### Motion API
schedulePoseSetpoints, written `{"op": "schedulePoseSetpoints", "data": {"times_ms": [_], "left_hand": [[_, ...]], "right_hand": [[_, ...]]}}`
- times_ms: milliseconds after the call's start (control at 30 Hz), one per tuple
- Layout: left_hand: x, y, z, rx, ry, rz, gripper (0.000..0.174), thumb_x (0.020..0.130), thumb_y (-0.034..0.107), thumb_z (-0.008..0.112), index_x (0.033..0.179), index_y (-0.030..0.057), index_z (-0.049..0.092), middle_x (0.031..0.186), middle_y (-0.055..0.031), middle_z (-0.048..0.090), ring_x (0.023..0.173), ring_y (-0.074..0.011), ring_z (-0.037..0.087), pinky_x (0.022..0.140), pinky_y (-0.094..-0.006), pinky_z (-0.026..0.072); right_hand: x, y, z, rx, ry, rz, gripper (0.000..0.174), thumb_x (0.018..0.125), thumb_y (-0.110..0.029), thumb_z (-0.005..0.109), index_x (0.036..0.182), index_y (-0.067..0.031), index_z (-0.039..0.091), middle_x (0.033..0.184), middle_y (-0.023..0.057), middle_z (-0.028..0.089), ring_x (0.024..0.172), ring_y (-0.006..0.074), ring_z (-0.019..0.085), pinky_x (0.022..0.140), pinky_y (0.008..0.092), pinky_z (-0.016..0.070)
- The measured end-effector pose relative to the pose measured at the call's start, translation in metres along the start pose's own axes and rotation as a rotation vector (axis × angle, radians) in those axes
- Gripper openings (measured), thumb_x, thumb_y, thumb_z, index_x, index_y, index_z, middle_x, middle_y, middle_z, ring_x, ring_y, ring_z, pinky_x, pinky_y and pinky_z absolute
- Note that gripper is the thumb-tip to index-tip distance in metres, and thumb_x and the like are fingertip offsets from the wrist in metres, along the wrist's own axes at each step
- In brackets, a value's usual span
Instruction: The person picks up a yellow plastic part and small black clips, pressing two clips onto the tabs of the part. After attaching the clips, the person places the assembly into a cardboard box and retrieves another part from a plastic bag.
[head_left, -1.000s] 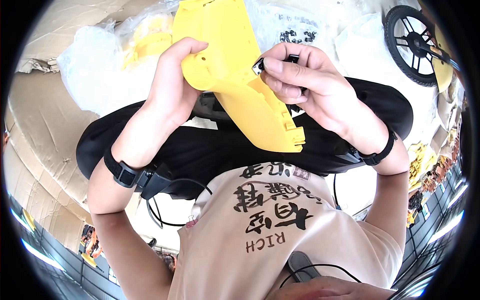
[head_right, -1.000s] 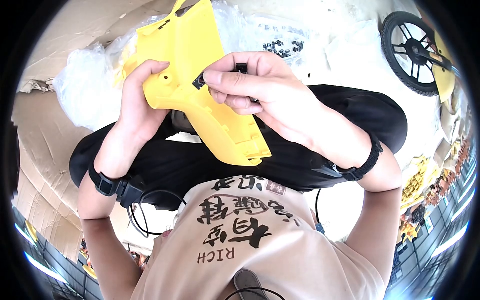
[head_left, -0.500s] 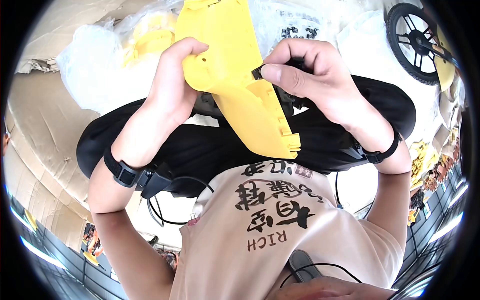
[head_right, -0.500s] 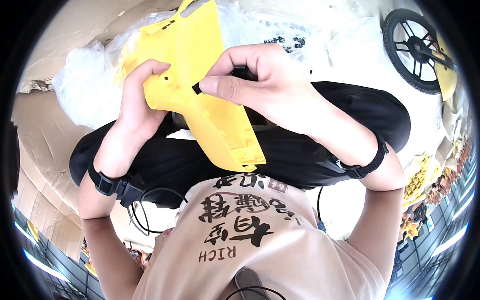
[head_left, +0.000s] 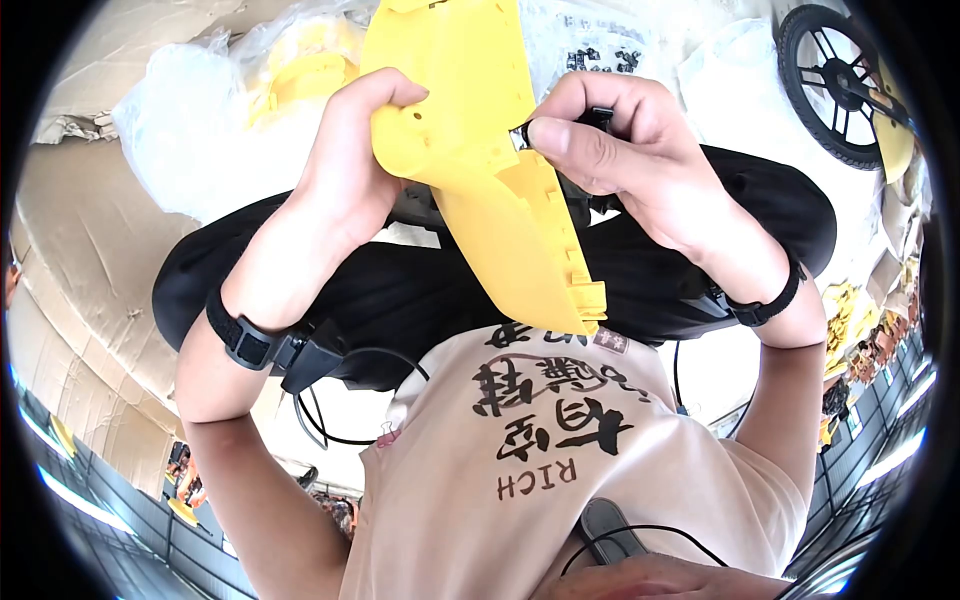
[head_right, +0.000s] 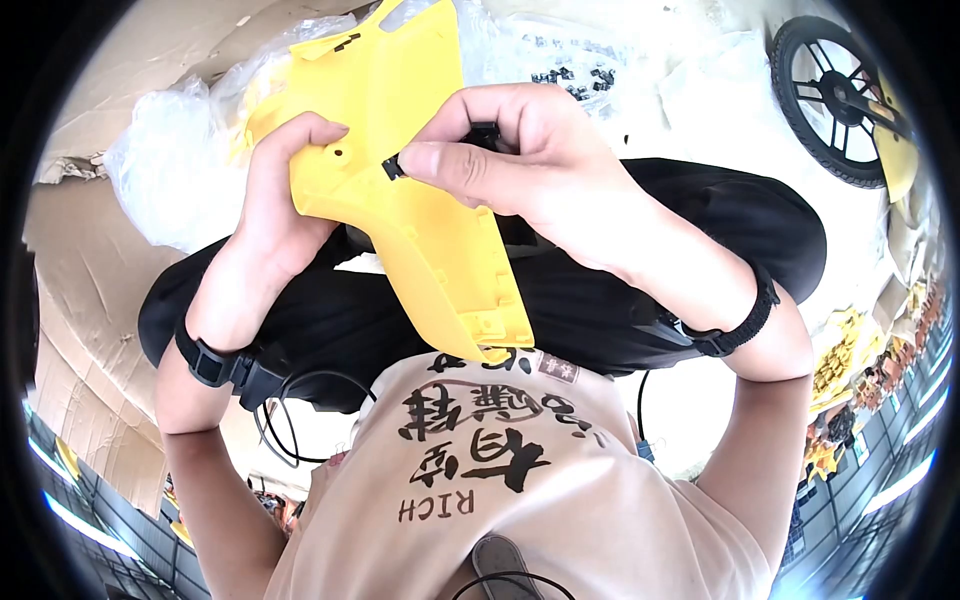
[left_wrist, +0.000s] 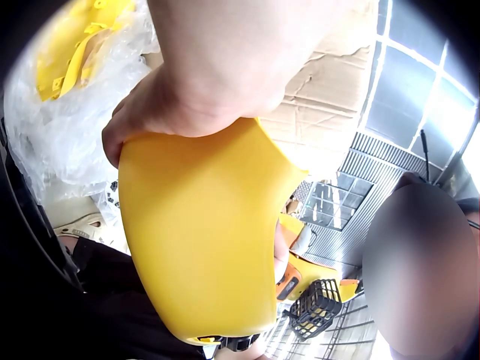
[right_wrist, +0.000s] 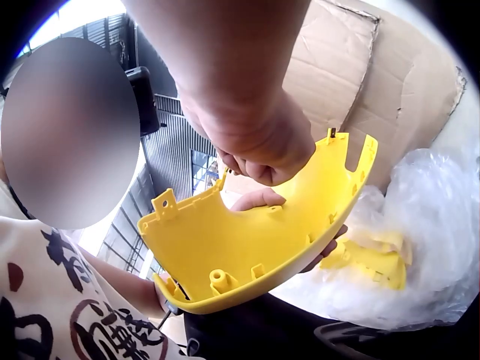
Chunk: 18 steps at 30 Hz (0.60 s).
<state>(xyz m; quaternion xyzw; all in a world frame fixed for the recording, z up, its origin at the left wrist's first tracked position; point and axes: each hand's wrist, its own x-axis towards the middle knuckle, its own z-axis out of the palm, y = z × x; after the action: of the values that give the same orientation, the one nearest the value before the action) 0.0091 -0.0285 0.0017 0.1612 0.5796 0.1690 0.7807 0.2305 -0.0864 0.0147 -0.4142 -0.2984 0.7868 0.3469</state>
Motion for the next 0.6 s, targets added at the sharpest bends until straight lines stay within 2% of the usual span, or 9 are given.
{"op": "schedulePoseSetpoints", "data": {"times_ms": [167,233,267,400,467,533,600], "left_hand": [[-0.002,0.001,0.0,0.022,-0.012,-0.006,0.04,0.086,0.025,0.053,0.118,0.0001,0.057,0.108,-0.0091,0.064,0.1,-0.0197,0.06,0.089,-0.0392,0.0443],[-0.001,0.001,-0.003,0.003,-0.037,-0.005,0.037,0.084,0.024,0.057,0.115,0.0019,0.058,0.105,-0.0078,0.064,0.097,-0.0191,0.061,0.087,-0.0367,0.0461],[-0.001,0.001,-0.004,-0.015,-0.061,-0.003,0.035,0.083,0.022,0.062,0.112,0.0038,0.059,0.103,-0.0065,0.064,0.094,-0.0184,0.062,0.084,-0.0342,0.0479],[0.0,-0.001,-0.002,-0.035,-0.038,-0.003,0.035,0.083,0.023,0.062,0.112,0.0038,0.059,0.103,-0.0066,0.064,0.094,-0.0186,0.062,0.084,-0.034,0.0479],[0.0,-0.002,0.001,-0.006,0.018,0.001,0.041,0.087,0.025,0.053,0.118,-0.0008,0.057,0.11,-0.0105,0.063,0.104,-0.0206,0.06,0.093,-0.0395,0.0432],[0.0,-0.004,0.001,-0.012,0.023,0.009,0.041,0.087,0.025,0.053,0.118,-0.001,0.056,0.11,-0.0107,0.063,0.105,-0.0208,0.06,0.094,-0.0395,0.0431],[-0.001,-0.005,0.003,-0.017,0.027,0.018,0.041,0.087,0.025,0.052,0.119,-0.0011,0.056,0.111,-0.0108,0.063,0.106,-0.021,0.06,0.095,-0.0395,0.043]], "right_hand": [[0.0,0.002,0.004,-0.049,0.012,-0.048,0.019,0.095,-0.018,0.067,0.101,0.0001,0.068,0.077,-0.0027,0.063,0.067,-0.0001,0.054,0.057,0.0164,0.041],[-0.001,0.002,0.008,-0.073,0.045,-0.05,0.016,0.097,-0.015,0.064,0.097,0.0011,0.062,0.073,-0.0049,0.05,0.061,0.0023,0.037,0.052,0.0202,0.026],[0.0,0.002,0.008,-0.072,0.045,-0.049,0.016,0.097,-0.015,0.064,0.097,0.0011,0.062,0.073,-0.0049,0.05,0.061,0.0023,0.037,0.052,0.0202,0.026],[0.0,0.001,0.007,-0.198,0.033,-0.099,0.016,0.097,-0.015,0.064,0.095,0.0011,0.063,0.074,-0.004,0.053,0.063,0.0014,0.041,0.054,0.0187,0.0297],[0.0,0.002,0.008,-0.273,0.033,-0.12,0.016,0.096,-0.015,0.064,0.094,0.0011,0.063,0.075,-0.0033,0.055,0.065,0.0011,0.043,0.055,0.0181,0.0319],[0.001,0.006,0.01,-0.325,0.037,-0.207,0.014,0.096,-0.013,0.065,0.092,0.0014,0.063,0.078,-0.0013,0.061,0.069,0.002,0.05,0.06,0.018,0.0386],[0.001,0.007,0.011,-0.358,0.064,-0.231,0.014,0.096,-0.012,0.065,0.092,0.0017,0.063,0.079,-0.0004,0.063,0.071,0.0029,0.052,0.063,0.0187,0.0409]]}}
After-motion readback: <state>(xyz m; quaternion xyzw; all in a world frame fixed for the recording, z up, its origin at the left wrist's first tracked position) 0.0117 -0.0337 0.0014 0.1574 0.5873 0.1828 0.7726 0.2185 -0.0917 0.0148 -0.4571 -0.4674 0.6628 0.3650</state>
